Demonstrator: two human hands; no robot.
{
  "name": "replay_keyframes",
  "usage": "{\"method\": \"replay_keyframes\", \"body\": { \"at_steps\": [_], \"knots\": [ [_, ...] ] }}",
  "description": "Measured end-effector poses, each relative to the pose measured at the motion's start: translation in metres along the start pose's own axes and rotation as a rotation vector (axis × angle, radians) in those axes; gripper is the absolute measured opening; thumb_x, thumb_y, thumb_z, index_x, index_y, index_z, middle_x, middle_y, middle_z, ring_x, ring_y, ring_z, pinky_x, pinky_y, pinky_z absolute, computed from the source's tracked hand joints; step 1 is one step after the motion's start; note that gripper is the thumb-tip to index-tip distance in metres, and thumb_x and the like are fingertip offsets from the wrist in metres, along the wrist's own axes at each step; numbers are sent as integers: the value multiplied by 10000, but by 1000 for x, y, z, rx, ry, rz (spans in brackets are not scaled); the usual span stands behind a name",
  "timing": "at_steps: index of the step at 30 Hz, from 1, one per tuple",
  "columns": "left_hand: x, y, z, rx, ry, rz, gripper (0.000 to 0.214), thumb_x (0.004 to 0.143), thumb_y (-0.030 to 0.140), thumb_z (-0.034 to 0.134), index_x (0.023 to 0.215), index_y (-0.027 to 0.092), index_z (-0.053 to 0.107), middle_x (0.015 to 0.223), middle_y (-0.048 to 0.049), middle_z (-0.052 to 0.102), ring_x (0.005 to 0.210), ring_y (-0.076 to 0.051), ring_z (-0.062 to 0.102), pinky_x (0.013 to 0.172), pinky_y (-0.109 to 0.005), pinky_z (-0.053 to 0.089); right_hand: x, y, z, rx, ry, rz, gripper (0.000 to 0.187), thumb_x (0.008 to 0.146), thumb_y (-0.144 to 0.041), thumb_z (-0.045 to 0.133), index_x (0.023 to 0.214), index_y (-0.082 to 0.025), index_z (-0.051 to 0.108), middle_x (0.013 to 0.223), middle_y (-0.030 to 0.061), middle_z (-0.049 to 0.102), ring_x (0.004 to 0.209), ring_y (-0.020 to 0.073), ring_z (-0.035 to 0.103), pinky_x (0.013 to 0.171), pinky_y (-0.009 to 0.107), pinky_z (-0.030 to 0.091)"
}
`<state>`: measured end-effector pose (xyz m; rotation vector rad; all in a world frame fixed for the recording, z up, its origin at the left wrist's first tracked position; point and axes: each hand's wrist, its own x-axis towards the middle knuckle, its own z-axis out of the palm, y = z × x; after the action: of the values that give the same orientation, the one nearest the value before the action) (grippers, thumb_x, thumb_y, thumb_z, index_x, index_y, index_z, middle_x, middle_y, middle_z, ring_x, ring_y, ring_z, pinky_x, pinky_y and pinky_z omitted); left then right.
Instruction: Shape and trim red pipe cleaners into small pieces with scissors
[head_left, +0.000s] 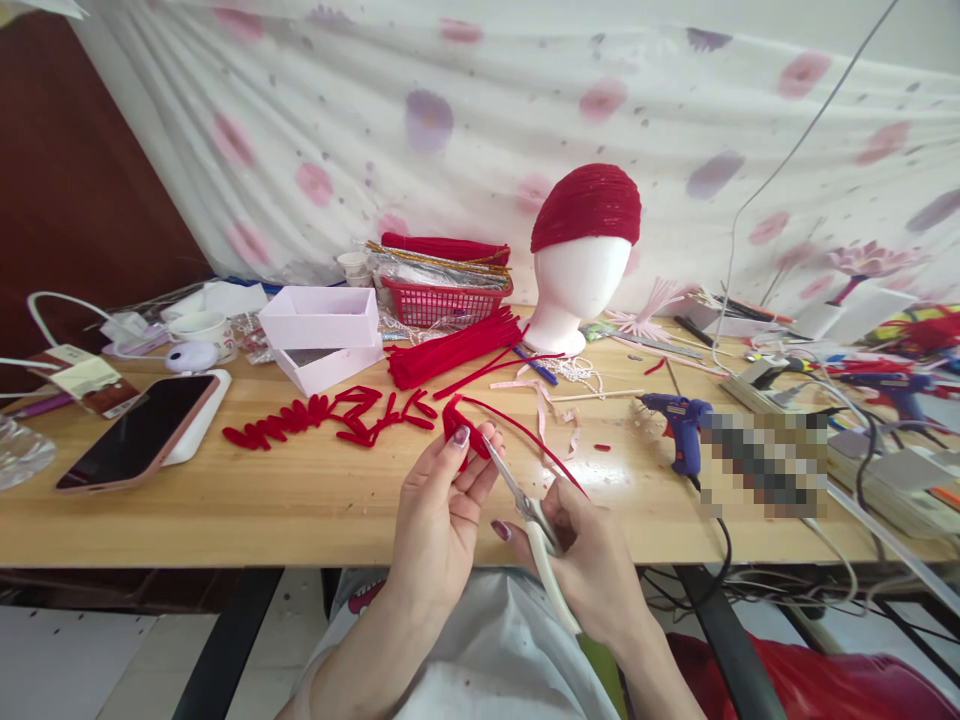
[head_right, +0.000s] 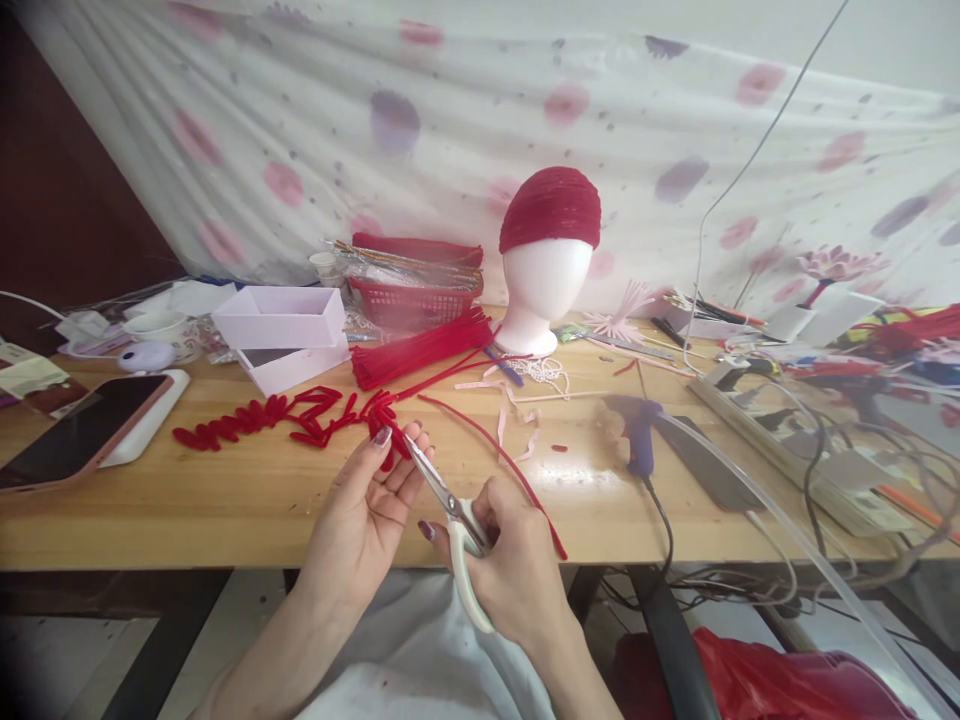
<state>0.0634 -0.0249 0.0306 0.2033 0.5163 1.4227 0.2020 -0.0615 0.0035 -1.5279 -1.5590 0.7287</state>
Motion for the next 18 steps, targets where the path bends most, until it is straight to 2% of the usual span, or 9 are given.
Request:
{"method": "replay_keyframes", "body": {
  "at_steps": [5, 12, 14, 18],
  "knots": [
    [0, 0, 0, -14, -15, 2, 34, 808, 147, 703, 827, 141, 731, 877, -68, 789, 884, -171, 751, 801, -246, 596, 1, 1, 1, 4, -1, 8, 474, 705, -327, 785, 658, -242, 321, 526, -95, 360, 491, 93, 302, 440, 214, 235],
    [1, -1, -2, 2, 34, 2, 41, 793, 144, 704, 832, 146, 717, 882, -71, 785, 913, -196, 746, 884, -317, 577, 3, 9, 1, 7, -1, -10, 442, 729, -347, 774, 675, -238, 349, 539, -95, 368, 494, 93, 311, 451, 225, 231],
    [3, 1, -2, 12, 41, 1, 40, 797, 153, 705, 836, 149, 713, 884, -70, 785, 922, -201, 745, 916, -337, 566, 2, 9, -4, 4, -40, -8, 418, 736, -356, 772, 697, -233, 374, 562, -88, 394, 517, 102, 343, 472, 230, 261],
    [4, 3, -3, 27, 41, 20, 53, 817, 175, 700, 861, 153, 718, 908, -68, 789, 918, -196, 747, 935, -342, 557, -1, 3, -13, -32, -205, 55, 414, 741, -337, 775, 708, -231, 376, 583, -89, 386, 552, 113, 358, 497, 231, 284]
  ]
}}
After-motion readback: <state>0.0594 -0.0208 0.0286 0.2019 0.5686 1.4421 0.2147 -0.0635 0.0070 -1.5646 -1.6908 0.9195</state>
